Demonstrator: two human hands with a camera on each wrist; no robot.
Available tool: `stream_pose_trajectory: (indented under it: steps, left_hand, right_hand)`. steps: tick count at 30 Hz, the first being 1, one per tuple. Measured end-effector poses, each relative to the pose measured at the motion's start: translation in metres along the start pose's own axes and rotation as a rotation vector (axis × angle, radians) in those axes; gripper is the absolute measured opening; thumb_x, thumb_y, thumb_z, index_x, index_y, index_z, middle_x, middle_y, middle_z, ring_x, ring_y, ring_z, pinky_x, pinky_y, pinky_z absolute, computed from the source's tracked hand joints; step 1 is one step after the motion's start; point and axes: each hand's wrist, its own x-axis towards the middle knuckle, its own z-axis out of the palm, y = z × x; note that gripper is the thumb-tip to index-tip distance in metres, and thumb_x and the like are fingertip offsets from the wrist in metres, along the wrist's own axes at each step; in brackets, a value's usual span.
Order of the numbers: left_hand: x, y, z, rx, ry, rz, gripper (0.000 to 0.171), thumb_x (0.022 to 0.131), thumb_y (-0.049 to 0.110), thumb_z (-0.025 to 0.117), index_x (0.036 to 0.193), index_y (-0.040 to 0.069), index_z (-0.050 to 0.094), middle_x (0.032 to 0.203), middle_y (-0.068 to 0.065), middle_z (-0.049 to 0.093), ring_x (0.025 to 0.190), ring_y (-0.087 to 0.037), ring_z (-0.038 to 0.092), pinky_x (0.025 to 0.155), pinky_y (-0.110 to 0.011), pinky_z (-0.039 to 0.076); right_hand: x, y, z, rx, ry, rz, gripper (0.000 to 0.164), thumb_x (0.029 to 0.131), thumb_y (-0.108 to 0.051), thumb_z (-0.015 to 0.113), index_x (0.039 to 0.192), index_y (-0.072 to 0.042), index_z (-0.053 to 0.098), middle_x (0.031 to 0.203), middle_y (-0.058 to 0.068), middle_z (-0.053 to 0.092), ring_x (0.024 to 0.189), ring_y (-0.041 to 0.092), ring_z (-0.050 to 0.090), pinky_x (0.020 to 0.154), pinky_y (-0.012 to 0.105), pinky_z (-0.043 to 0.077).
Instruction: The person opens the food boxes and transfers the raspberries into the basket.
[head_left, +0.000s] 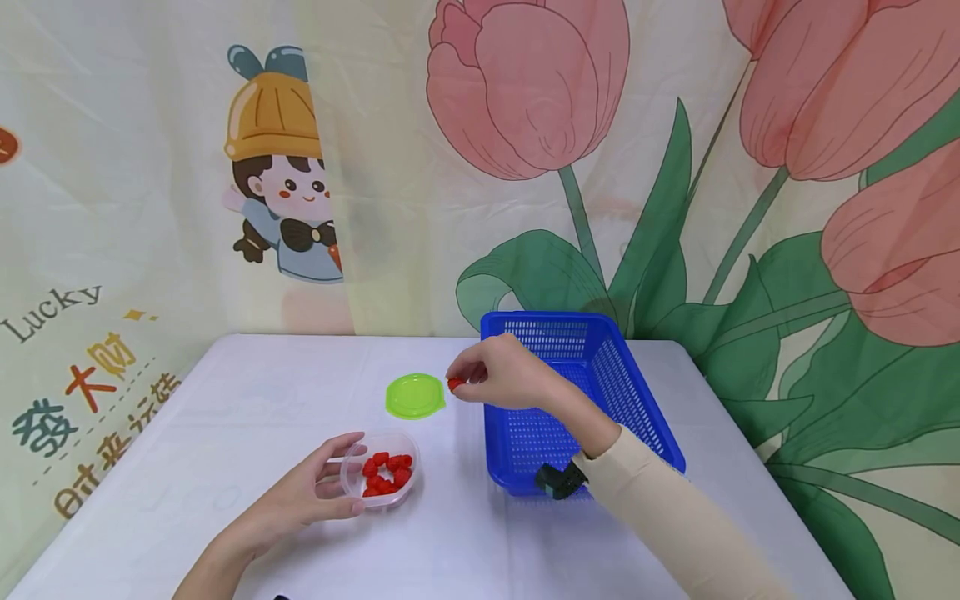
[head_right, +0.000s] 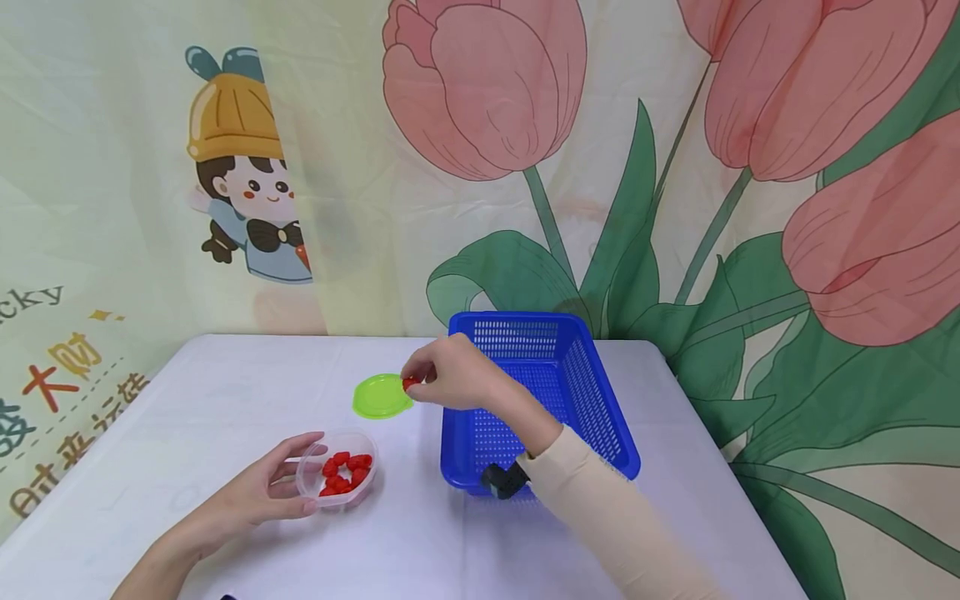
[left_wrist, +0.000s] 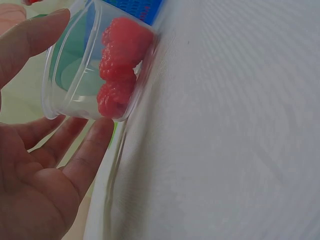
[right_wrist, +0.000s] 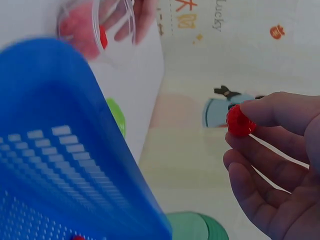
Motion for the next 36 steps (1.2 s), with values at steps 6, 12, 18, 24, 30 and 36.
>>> stream_pose_trajectory:
  steps: [6, 12, 18, 24, 30, 36]
  left_hand:
    - [0.002, -0.001, 0.001, -0.004, 0.002, -0.016, 0.092, 0.089, 0.028, 0.086, 0.164, 0.023, 0.033, 0.164, -0.016, 0.040, 0.142, -0.042, 0.051, 0.111, -0.052, 0.051]
    - [0.002, 0.000, 0.001, 0.005, 0.006, -0.018, 0.092, 0.089, 0.027, 0.086, 0.164, 0.022, 0.032, 0.164, -0.017, 0.040, 0.142, -0.042, 0.051, 0.114, -0.056, 0.048]
    - [0.001, -0.001, 0.000, -0.002, 0.008, -0.028, 0.093, 0.090, 0.027, 0.086, 0.164, 0.023, 0.032, 0.164, -0.016, 0.040, 0.144, -0.042, 0.049, 0.114, -0.055, 0.047]
    - [0.000, -0.001, 0.000, -0.012, 0.005, -0.034, 0.093, 0.090, 0.028, 0.086, 0.165, 0.024, 0.031, 0.164, -0.016, 0.039, 0.144, -0.043, 0.049, 0.113, -0.054, 0.048]
    - [0.001, -0.001, 0.000, 0.000, 0.006, -0.020, 0.092, 0.090, 0.027, 0.086, 0.164, 0.023, 0.032, 0.164, -0.016, 0.040, 0.143, -0.041, 0.051, 0.114, -0.054, 0.048]
    - [0.002, -0.001, 0.000, 0.004, 0.002, -0.014, 0.091, 0.090, 0.027, 0.086, 0.164, 0.024, 0.032, 0.164, -0.016, 0.040, 0.142, -0.040, 0.052, 0.113, -0.049, 0.050]
  right_hand:
    - [-0.005, 0.026, -0.026, -0.010, 0.038, 0.065, 0.019, 0.096, -0.018, 0.079, 0.115, -0.013, 0.082, 0.099, -0.005, 0.078, 0.088, 0.008, 0.071, 0.079, 0.025, 0.058]
    - [-0.015, 0.060, -0.039, -0.029, 0.070, 0.125, 0.022, 0.097, -0.018, 0.078, 0.118, -0.010, 0.080, 0.105, 0.000, 0.079, 0.096, 0.016, 0.073, 0.084, 0.030, 0.061]
    - [-0.022, 0.093, -0.042, -0.043, 0.080, 0.188, 0.022, 0.097, -0.019, 0.078, 0.117, -0.011, 0.080, 0.107, 0.001, 0.079, 0.098, 0.017, 0.073, 0.087, 0.035, 0.061]
    - [-0.027, 0.121, -0.043, -0.051, 0.090, 0.249, 0.023, 0.098, -0.021, 0.078, 0.118, -0.011, 0.080, 0.110, 0.002, 0.079, 0.100, 0.019, 0.073, 0.089, 0.039, 0.061]
    - [-0.031, 0.140, -0.041, -0.050, 0.082, 0.290, 0.024, 0.099, -0.021, 0.077, 0.119, -0.010, 0.080, 0.112, 0.005, 0.079, 0.102, 0.023, 0.073, 0.090, 0.042, 0.061]
    - [-0.032, 0.159, -0.033, -0.044, 0.068, 0.344, 0.024, 0.099, -0.021, 0.077, 0.119, -0.008, 0.079, 0.112, 0.007, 0.079, 0.104, 0.025, 0.073, 0.093, 0.044, 0.060]
